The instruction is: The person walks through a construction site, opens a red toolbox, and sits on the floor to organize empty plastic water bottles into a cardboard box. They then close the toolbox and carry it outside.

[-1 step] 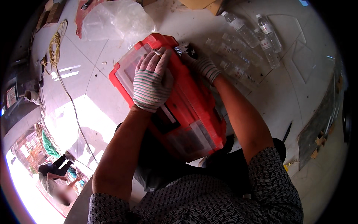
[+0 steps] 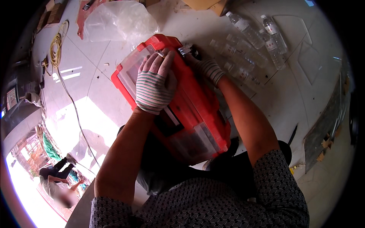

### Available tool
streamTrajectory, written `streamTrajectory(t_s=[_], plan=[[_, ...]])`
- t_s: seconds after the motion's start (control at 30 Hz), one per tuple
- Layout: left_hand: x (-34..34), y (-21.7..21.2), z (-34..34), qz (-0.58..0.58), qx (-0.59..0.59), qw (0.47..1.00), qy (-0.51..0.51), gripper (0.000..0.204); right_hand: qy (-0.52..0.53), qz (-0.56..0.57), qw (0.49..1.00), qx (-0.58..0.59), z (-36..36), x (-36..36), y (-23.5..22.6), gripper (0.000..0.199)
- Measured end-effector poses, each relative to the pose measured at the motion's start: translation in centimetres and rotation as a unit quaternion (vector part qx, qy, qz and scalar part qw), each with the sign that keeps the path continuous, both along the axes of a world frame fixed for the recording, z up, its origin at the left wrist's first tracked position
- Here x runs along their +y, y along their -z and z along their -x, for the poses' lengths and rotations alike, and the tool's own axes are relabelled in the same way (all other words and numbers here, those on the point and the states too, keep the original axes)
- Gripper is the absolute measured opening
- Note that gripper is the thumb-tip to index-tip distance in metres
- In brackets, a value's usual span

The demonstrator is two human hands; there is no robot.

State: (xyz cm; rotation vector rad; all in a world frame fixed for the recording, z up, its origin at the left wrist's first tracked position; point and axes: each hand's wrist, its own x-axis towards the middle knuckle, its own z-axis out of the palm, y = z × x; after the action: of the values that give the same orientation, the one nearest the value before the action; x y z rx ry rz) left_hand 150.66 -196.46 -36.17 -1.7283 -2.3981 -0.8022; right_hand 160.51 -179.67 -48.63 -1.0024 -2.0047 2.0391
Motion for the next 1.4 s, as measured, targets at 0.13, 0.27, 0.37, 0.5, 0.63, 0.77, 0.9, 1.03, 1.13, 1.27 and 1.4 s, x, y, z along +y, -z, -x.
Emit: streamTrajectory(t_s=[0.13,0.27,0.37,0.5,0.63,0.77,0.9,1.03,1.13,1.27,1.4], plan=[[-0.3,0.1,0.2,-0.004,-0.002,1.000,0.001,0.051,-0.041,0.036,0.998,0.006,0.3,0.4,-0.1,0.056],[0.3,0.2,-0.1,-0.015,0.013,1.000,0.007,0.051,-0.067,-0.042,0.997,-0.021,0.1,1.3,1.3,0.050],[0.2,0.1,0.1,-0.027,0.014,1.000,0.006,0.050,-0.102,-0.104,0.988,-0.049,1.2,2.1,2.2,0.053],[0.3,-0.4,-0.2,-0.008,0.012,1.000,0.002,0.051,-0.105,-0.121,0.985,-0.060,1.1,1.7,1.6,0.061],[0.2,0.0,-0.2,-0.005,0.007,1.000,0.003,0.052,-0.156,-0.114,0.974,-0.119,1.0,2.1,-0.5,0.073],[0.0,-0.4,-0.3,0.010,0.018,1.000,0.009,0.055,-0.149,-0.060,0.974,-0.158,0.8,1.4,-2.1,0.088],[0.2,0.2,-0.4,-0.001,0.021,1.000,0.006,0.052,-0.071,-0.069,0.988,-0.116,0.0,-0.6,-1.4,0.073],[0.4,-0.3,-0.4,0.001,0.010,1.000,0.018,0.052,0.059,-0.062,0.993,-0.082,-0.7,-2.8,-1.9,0.061],[0.6,-0.5,-0.7,0.007,0.002,1.000,0.014,0.051,0.064,-0.053,0.993,-0.079,-2.1,-2.8,-3.2,0.056],[0.3,-0.2,-0.5,0.001,0.014,1.000,0.016,0.052,0.065,-0.148,0.981,-0.108,-4.9,-2.9,-4.2,0.046],[0.1,-0.4,-0.5,-0.002,0.018,1.000,0.017,0.054,-0.089,-0.429,0.873,-0.216,-9.4,0.5,-2.4,0.033]])
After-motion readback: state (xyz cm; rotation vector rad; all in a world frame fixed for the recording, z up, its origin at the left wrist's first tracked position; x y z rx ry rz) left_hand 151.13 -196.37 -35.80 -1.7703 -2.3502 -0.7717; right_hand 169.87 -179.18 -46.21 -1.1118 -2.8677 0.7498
